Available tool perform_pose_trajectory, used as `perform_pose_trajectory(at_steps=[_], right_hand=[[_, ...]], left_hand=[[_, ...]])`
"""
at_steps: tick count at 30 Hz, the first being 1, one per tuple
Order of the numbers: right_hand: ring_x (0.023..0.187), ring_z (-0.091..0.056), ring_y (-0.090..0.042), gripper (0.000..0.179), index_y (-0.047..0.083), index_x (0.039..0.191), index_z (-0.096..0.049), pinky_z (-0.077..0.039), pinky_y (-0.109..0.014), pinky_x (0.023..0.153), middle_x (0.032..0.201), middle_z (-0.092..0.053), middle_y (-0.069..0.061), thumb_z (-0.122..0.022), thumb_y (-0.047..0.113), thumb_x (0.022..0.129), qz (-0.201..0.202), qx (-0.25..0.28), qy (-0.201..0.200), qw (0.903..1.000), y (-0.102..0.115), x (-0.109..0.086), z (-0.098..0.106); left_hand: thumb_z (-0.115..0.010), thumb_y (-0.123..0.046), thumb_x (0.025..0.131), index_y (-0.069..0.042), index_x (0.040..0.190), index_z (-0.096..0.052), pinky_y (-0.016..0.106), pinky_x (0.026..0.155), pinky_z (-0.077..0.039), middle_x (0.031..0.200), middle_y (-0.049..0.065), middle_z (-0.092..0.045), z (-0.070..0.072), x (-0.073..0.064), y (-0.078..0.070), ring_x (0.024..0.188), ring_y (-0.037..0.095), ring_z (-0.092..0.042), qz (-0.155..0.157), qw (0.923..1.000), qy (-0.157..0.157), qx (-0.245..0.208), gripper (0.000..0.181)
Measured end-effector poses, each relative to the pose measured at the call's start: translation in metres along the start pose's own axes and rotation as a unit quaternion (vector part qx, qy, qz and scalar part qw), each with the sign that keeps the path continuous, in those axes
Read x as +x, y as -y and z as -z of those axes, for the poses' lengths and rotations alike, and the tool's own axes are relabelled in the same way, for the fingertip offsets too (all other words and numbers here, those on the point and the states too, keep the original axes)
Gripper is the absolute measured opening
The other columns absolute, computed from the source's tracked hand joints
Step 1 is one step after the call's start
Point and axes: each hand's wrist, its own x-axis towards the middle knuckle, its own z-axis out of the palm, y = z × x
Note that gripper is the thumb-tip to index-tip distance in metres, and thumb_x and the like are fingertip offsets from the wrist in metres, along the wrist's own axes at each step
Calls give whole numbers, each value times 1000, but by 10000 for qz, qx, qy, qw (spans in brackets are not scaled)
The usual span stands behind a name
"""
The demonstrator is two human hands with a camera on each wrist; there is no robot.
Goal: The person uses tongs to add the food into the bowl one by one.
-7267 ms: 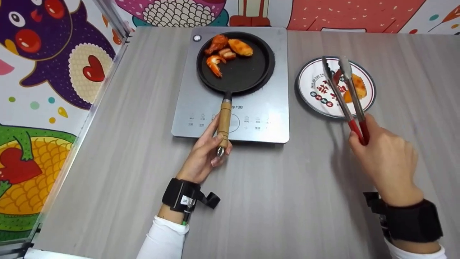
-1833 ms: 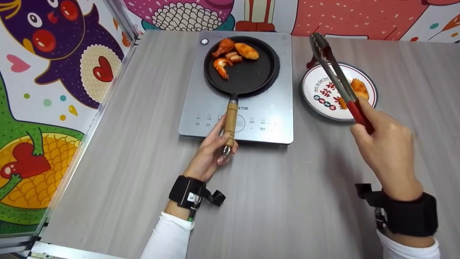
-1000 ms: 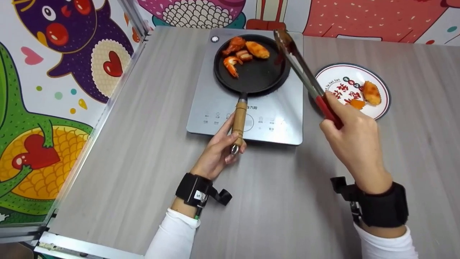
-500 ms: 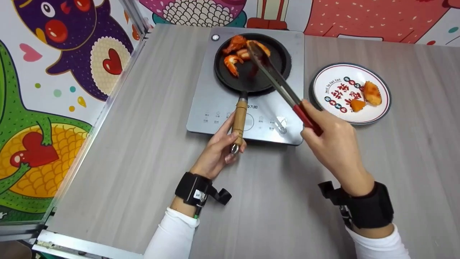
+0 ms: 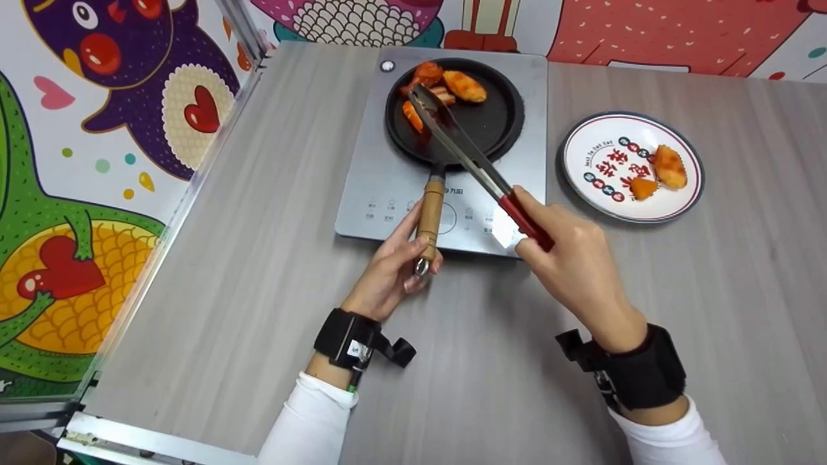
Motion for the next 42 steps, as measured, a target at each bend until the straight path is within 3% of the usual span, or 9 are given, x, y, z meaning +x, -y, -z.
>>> perform_pose_trajectory(at_steps=[9,18,33,42], right_hand=[[55,-42,-10,59,21,127,-52,-31,-25,47,73,-56,1,-58,6,70,-62,119,104,9999,-2,-2,-3],[52,-38,-11,57,22,126,-52,-29,-25,44,78,-59,-2,-60,8,72,-217,186,200,9994,-9,-5,2],[52,-35,-13,56,26,127,-51,-27,-26,44,69,-52,-2,-59,9,74,-587,230,390,9973,-19,-7,9],[58,-40,-14,56,25,126,-52,-28,-26,48,83,-59,-1,-57,9,73,-442,183,217,9986,-20,-7,11]], left_hand=[[-51,-19,90,-34,140,-24,17,37,-29,72,9,-57,0,0,1,46,8,-38,15,10000,-8,48,58],[-53,-20,89,-34,139,-26,16,37,-29,73,9,-57,0,0,-1,49,9,-42,46,10000,-82,21,59],[-52,-18,89,-34,139,-25,15,37,-30,74,9,-56,-1,1,-1,57,12,-49,77,9999,-39,-88,59],[-51,-20,90,-33,140,-24,17,36,-27,72,10,-56,0,1,-1,46,8,-39,17,10000,-17,91,58]])
